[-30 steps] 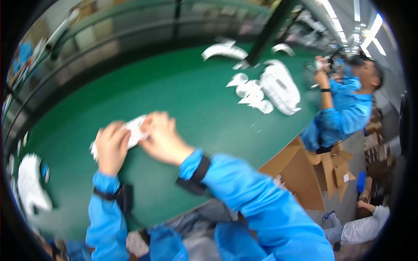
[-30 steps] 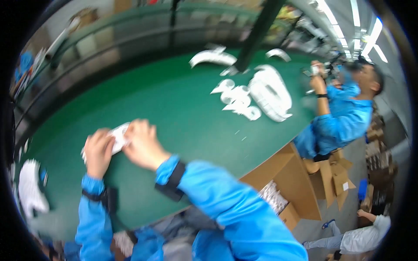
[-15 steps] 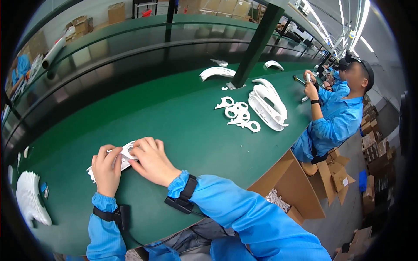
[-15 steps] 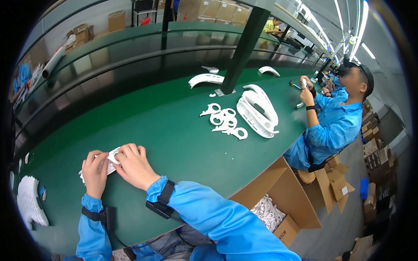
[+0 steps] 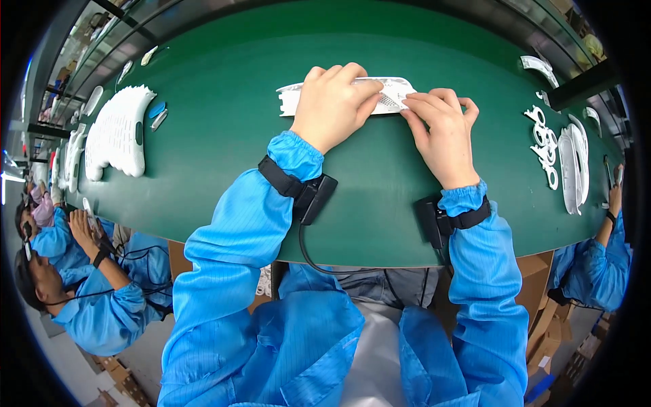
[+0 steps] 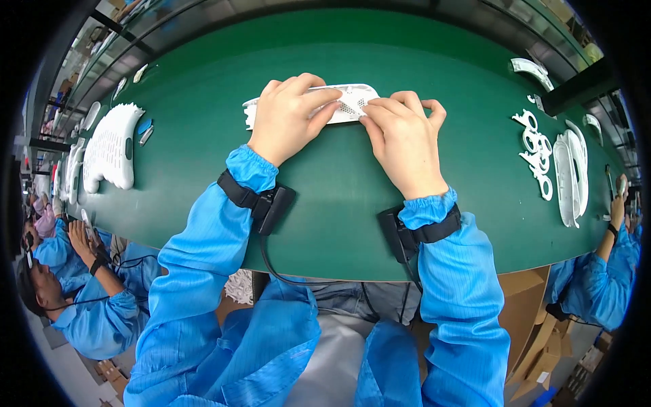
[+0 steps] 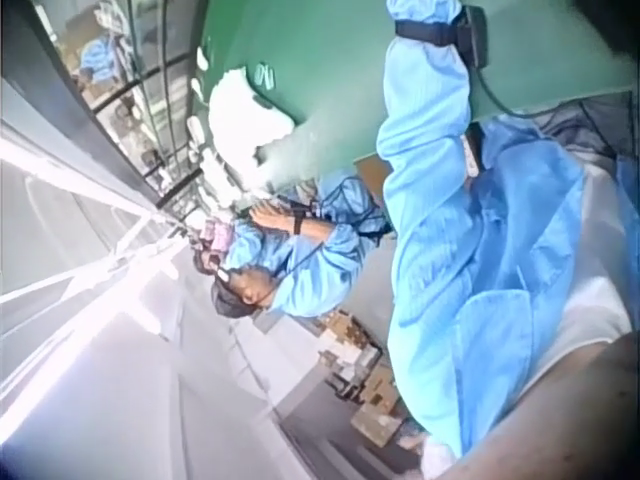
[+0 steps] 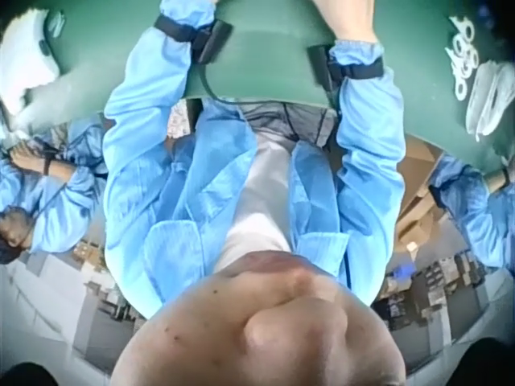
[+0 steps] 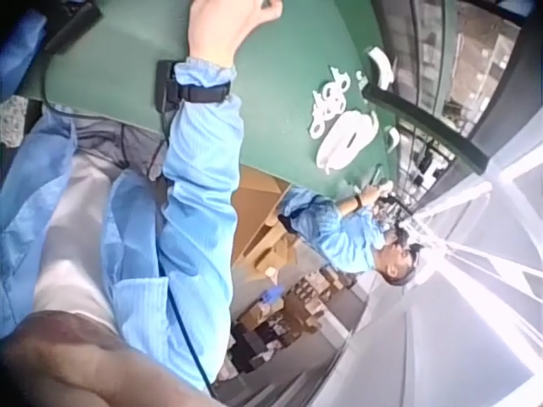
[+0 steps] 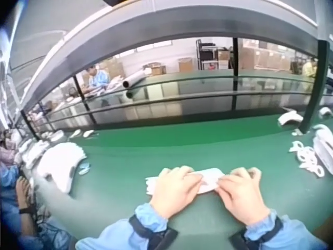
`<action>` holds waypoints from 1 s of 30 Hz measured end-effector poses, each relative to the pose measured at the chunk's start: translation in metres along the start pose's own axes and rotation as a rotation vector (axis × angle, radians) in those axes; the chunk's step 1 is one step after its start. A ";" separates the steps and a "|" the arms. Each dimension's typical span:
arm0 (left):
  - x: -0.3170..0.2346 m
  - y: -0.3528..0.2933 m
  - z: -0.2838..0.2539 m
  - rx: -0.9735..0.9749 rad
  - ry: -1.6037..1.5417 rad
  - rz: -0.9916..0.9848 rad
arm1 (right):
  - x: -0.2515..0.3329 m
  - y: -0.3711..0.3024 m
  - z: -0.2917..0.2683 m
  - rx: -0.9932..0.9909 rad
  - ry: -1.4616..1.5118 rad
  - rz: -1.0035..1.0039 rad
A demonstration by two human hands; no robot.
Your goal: Assembling white plastic face shield components by snapping pieces together at a factory workbench.
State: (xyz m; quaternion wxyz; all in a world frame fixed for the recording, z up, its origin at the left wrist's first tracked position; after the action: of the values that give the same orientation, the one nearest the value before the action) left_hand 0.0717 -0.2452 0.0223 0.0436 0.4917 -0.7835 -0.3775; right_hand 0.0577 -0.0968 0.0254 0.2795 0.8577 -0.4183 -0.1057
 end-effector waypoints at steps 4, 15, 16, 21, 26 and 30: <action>0.000 -0.004 -0.002 -0.039 -0.015 0.020 | 0.001 -0.001 0.003 -0.097 0.014 -0.042; 0.006 0.011 0.004 0.096 -0.001 -0.120 | 0.015 0.007 0.020 0.056 -0.097 0.151; 0.007 0.012 0.006 0.136 0.007 -0.127 | 0.018 0.008 0.020 0.019 -0.111 0.161; 0.008 0.013 0.005 0.165 0.009 -0.106 | 0.019 0.011 0.023 0.090 -0.166 0.161; 0.012 0.012 0.005 0.243 -0.017 -0.100 | 0.016 0.017 0.024 0.293 -0.062 0.012; 0.012 0.009 0.010 0.327 -0.023 -0.116 | 0.017 0.001 0.020 0.234 -0.019 -0.031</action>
State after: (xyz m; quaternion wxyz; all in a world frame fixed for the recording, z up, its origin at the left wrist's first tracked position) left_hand 0.0540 -0.2472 0.0175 -0.0678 0.5321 -0.8053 -0.2524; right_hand 0.0592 -0.1189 0.0103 0.1720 0.8898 -0.4171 -0.0688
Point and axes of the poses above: each hand's wrist, its own y-axis towards the middle knuckle, its own z-axis out of the palm, x = y × z, the point moved 7 cm from there along y, towards the middle knuckle, and after that the axes turned 12 degrees about -y, right-handed, at the moved point
